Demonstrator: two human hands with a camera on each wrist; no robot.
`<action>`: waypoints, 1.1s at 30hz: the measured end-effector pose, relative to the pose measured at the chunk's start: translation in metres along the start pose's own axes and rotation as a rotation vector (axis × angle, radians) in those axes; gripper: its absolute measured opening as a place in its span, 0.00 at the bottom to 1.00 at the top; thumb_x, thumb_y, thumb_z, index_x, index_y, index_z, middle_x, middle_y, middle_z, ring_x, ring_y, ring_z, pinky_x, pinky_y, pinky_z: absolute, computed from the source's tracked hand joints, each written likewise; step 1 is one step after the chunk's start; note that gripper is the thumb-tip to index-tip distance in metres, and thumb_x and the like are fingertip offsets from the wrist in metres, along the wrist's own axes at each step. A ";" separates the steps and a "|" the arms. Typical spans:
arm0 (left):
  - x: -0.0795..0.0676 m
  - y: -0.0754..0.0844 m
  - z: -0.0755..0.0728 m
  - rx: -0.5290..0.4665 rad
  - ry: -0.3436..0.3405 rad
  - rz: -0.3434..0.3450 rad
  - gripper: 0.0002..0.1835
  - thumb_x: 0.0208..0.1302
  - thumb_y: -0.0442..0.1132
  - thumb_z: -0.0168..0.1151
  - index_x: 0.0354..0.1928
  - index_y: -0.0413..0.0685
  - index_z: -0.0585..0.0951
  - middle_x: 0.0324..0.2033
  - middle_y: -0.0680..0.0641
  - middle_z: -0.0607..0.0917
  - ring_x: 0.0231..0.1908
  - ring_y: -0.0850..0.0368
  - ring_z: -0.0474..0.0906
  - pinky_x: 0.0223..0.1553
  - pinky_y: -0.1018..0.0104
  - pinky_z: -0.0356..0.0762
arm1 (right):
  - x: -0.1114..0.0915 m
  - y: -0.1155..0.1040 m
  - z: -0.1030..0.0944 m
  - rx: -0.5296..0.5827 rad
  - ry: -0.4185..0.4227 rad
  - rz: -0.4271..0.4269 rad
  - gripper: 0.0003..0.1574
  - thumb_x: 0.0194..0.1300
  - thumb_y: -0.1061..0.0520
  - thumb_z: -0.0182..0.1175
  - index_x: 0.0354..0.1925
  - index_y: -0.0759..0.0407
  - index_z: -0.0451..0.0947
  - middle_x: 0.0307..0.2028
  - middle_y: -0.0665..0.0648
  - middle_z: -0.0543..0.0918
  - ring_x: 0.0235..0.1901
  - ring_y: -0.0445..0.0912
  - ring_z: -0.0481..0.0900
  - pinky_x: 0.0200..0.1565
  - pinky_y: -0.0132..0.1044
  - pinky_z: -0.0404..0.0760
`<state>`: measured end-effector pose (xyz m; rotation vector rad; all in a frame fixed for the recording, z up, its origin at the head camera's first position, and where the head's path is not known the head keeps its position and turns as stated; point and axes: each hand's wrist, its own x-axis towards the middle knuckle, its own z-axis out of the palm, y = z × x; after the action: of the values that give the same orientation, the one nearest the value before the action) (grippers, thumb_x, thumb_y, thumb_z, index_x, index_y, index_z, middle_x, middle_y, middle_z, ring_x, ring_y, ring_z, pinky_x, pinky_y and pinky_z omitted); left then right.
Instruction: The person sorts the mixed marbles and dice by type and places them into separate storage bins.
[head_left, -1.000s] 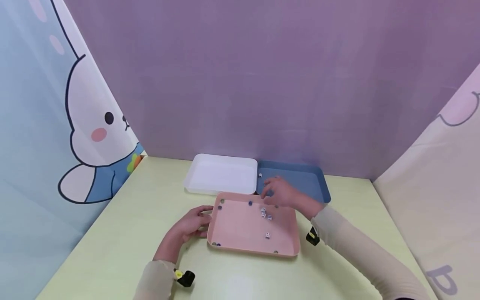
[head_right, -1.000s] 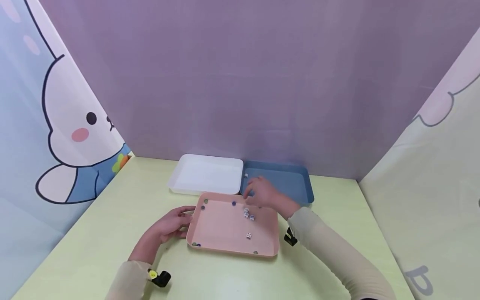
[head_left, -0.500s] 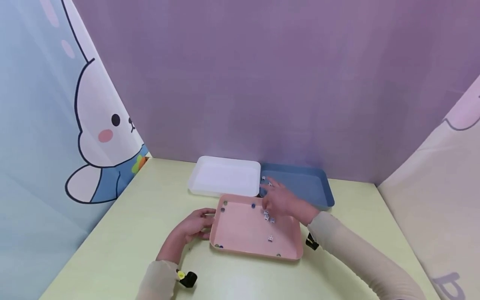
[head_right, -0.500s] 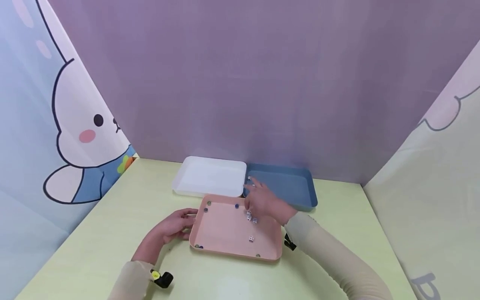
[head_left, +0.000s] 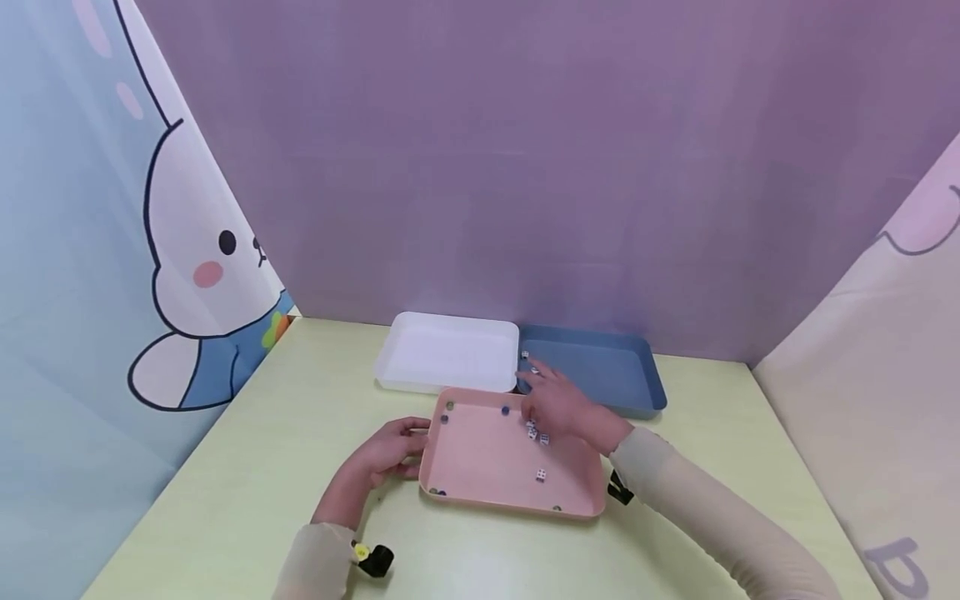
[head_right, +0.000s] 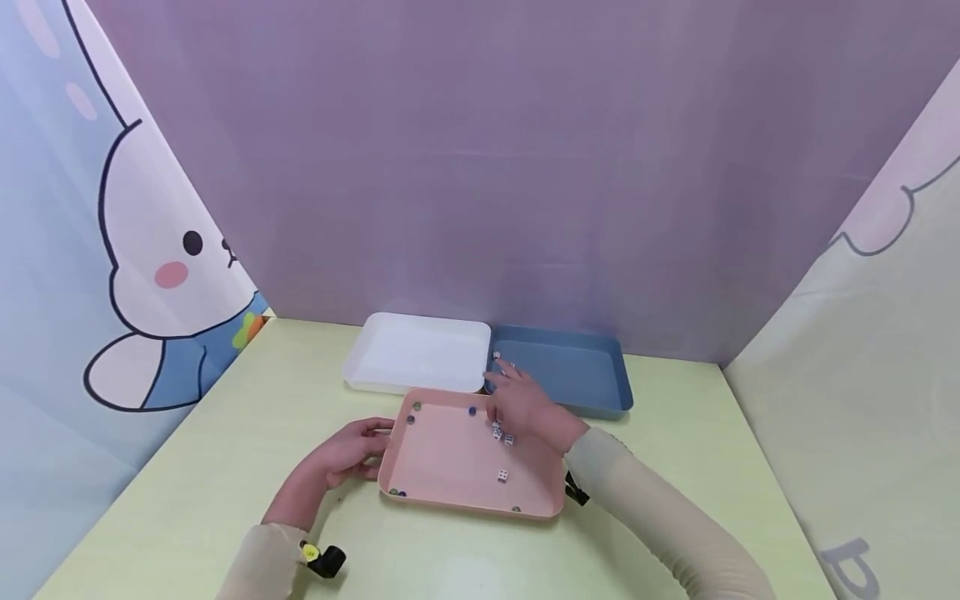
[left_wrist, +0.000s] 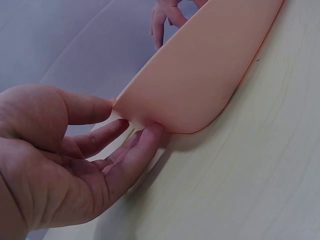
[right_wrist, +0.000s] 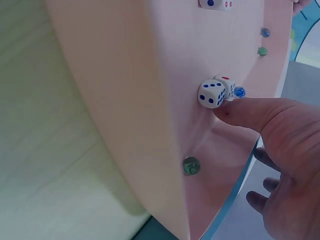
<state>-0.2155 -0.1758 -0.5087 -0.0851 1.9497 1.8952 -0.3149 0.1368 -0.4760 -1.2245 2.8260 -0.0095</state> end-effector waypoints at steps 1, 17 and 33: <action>0.000 0.000 0.000 -0.001 0.001 -0.001 0.23 0.72 0.34 0.51 0.67 0.33 0.65 0.51 0.36 0.78 0.46 0.46 0.80 0.38 0.53 0.83 | 0.000 0.000 0.000 0.005 -0.004 0.002 0.14 0.55 0.60 0.68 0.31 0.37 0.86 0.71 0.58 0.61 0.73 0.61 0.42 0.64 0.62 0.60; 0.001 -0.001 -0.004 0.006 0.018 -0.008 0.23 0.72 0.34 0.51 0.66 0.34 0.66 0.49 0.36 0.79 0.44 0.47 0.81 0.38 0.53 0.83 | -0.009 0.013 -0.012 0.498 0.227 0.010 0.04 0.57 0.57 0.71 0.34 0.54 0.88 0.62 0.68 0.71 0.68 0.65 0.54 0.66 0.64 0.49; 0.002 -0.002 -0.004 0.006 -0.014 0.003 0.23 0.72 0.33 0.50 0.66 0.33 0.65 0.50 0.36 0.78 0.45 0.47 0.81 0.38 0.52 0.83 | -0.020 0.043 -0.004 1.163 0.320 0.411 0.25 0.61 0.53 0.69 0.53 0.65 0.80 0.73 0.63 0.55 0.72 0.59 0.46 0.64 0.60 0.61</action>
<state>-0.2176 -0.1789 -0.5118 -0.0672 1.9472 1.8871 -0.3329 0.1801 -0.4722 -0.3722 2.4073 -1.6331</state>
